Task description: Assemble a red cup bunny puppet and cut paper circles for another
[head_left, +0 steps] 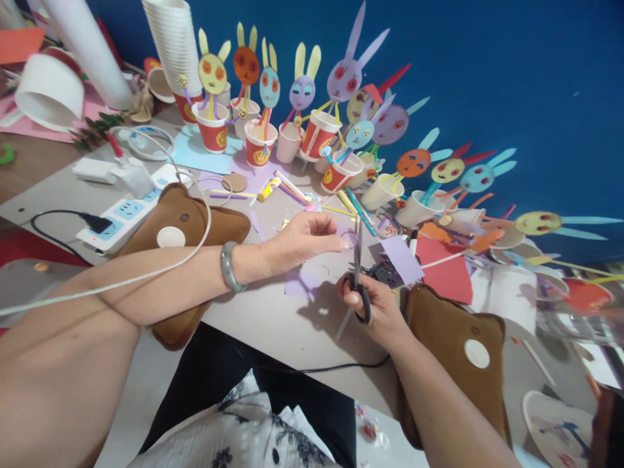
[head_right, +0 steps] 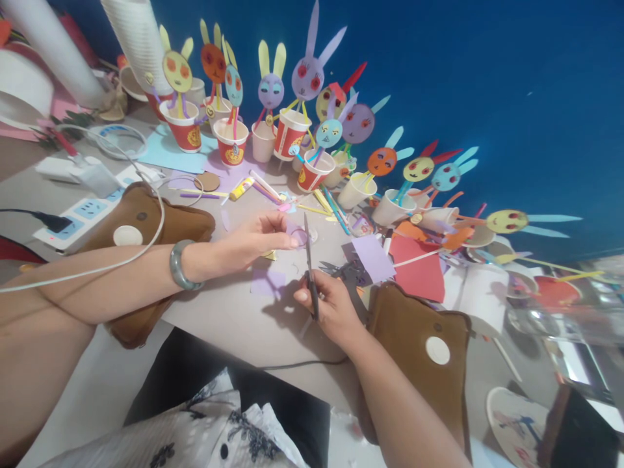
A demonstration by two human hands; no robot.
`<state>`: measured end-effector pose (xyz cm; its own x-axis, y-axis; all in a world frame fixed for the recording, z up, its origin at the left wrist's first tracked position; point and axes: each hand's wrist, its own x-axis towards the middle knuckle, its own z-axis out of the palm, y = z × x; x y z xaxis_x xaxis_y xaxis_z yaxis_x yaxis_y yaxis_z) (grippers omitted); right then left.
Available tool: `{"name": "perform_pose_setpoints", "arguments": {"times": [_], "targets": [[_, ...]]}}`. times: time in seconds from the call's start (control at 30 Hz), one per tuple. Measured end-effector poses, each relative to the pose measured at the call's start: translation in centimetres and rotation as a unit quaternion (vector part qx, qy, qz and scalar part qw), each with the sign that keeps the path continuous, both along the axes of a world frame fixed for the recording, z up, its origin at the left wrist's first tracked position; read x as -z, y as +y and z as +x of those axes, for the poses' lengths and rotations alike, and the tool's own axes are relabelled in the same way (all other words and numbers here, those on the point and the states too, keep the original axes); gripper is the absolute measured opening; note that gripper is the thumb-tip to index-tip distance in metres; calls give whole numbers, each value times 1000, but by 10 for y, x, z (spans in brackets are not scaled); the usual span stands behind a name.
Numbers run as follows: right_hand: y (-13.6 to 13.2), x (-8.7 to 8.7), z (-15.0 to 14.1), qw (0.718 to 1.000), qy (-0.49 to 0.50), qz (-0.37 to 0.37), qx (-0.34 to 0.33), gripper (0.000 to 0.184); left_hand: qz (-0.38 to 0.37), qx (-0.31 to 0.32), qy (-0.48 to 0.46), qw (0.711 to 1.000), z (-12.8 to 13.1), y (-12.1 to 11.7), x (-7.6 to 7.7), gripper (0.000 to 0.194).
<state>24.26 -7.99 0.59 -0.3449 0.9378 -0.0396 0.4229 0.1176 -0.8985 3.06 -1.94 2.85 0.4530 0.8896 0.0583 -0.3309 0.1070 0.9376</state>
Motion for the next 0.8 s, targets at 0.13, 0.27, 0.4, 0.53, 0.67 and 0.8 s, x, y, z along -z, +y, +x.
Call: {"name": "perform_pose_setpoints", "arguments": {"times": [0.13, 0.27, 0.4, 0.53, 0.67, 0.8], "targets": [[0, -1, -1, 1000, -5, 0, 1, 69, -1, -1, -1, 1000, 1, 0, 0, 38], [1, -1, 0, 1000, -5, 2, -2, 68, 2, 0, 0, 1000, 1, 1, 1, 38], [0, 2, 2, 1000, -4, 0, 1, 69, 1, -2, 3, 1000, 0, 0, 0, 38], [0, 3, 2, 1000, 2, -3, 0, 68, 3, -3, 2, 1000, 0, 1, -1, 39], [0, 1, 2, 1000, -3, -3, -2, 68, 5, -6, 0, 1000, 0, 1, -1, 38], [0, 2, 3, 1000, -7, 0, -1, 68, 5, -7, 1, 1000, 0, 2, 0, 39]]}}
